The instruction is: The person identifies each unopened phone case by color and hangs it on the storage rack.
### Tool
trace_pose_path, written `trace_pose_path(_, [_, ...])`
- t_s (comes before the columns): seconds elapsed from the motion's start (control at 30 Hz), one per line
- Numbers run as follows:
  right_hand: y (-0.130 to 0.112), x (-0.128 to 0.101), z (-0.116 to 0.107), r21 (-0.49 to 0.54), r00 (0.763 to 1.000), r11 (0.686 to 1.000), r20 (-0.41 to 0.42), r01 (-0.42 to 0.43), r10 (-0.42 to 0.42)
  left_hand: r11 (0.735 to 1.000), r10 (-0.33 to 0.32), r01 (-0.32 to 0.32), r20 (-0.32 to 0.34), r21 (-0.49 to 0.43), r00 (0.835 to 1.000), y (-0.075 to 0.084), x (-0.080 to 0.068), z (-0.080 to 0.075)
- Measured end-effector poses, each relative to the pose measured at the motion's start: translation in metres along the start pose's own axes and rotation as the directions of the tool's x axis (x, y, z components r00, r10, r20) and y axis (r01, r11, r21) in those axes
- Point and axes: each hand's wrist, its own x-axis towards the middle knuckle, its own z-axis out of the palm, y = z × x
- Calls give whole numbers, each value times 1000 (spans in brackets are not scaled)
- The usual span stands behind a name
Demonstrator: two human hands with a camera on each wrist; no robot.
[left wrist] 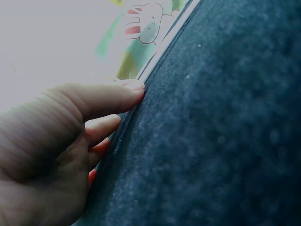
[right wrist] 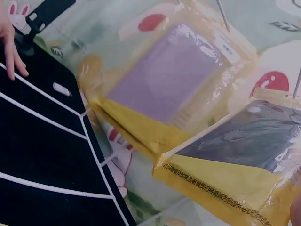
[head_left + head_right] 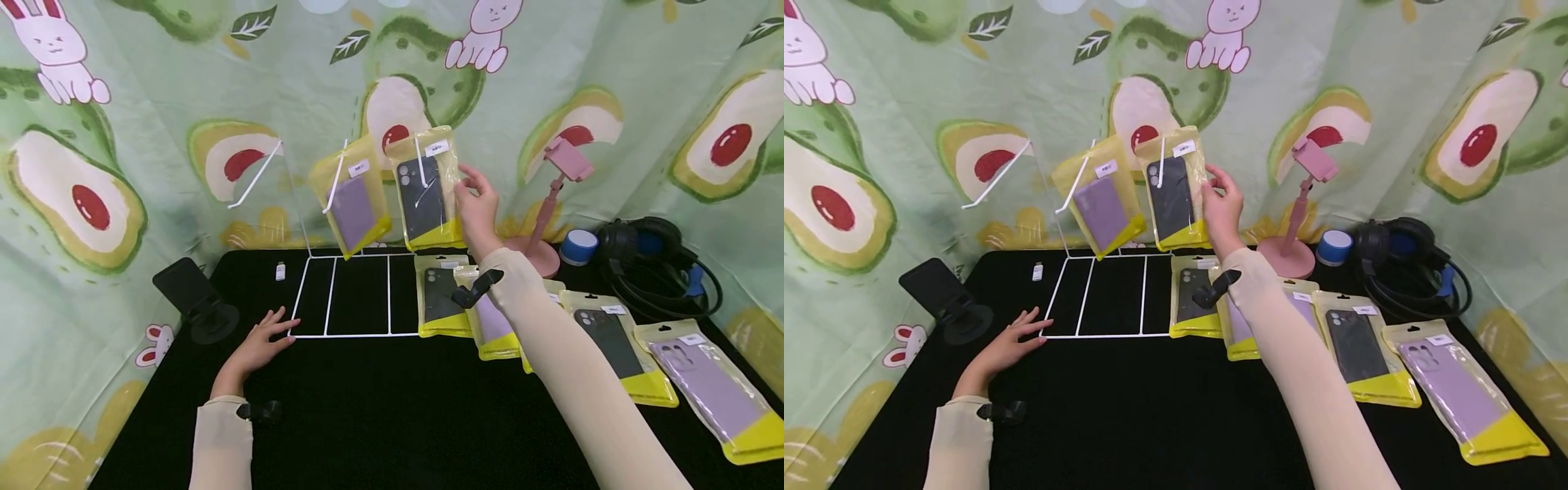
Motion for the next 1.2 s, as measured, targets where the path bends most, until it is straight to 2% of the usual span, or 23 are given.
trace_pose_path(0.17, [4, 5, -4, -7, 1000, 1000, 25, -10, 11, 1000, 8, -8, -6, 5, 1000, 1, 0, 2])
trace_pose_path(0.47, [12, -1, -21, 60, 999, 998, 45, 19, -22, 1000, -15, 15, 2, -1, 1000, -2, 0, 1])
trace_pose_path(0.63, [16, -13, -43, 180, 990, 983, 140, -38, 12, 1000, -12, 12, -7, -4, 1000, -1, -1, 1])
trace_pose_path(0.77, [21, -26, -73, 200, 966, 977, 258, -77, 23, 1000, -19, 19, -11, -17, 1000, -1, -2, 1])
trace_pose_path(0.83, [24, -33, -91, 155, 947, 985, 321, -69, 16, 999, -26, 26, -11, -24, 1000, -2, -3, 1])
trace_pose_path(0.97, [29, -53, -132, -56, 905, 998, 426, 10, 15, 999, -26, 26, -8, -20, 1000, -4, -4, 2])
trace_pose_path(1.07, [29, -67, -165, -192, 876, 979, 481, 72, 30, 1000, -14, 14, -7, -8, 1000, -5, -4, 2])
trace_pose_path(1.17, [30, -73, -204, -302, 864, 947, 500, 109, 60, 1000, 0, 0, -12, -2, 1000, -3, -3, 2])
trace_pose_path(1.2, [34, -72, -220, -343, 867, 931, 493, 123, 67, 1000, 7, -7, -13, 0, 1000, -2, -3, 2])
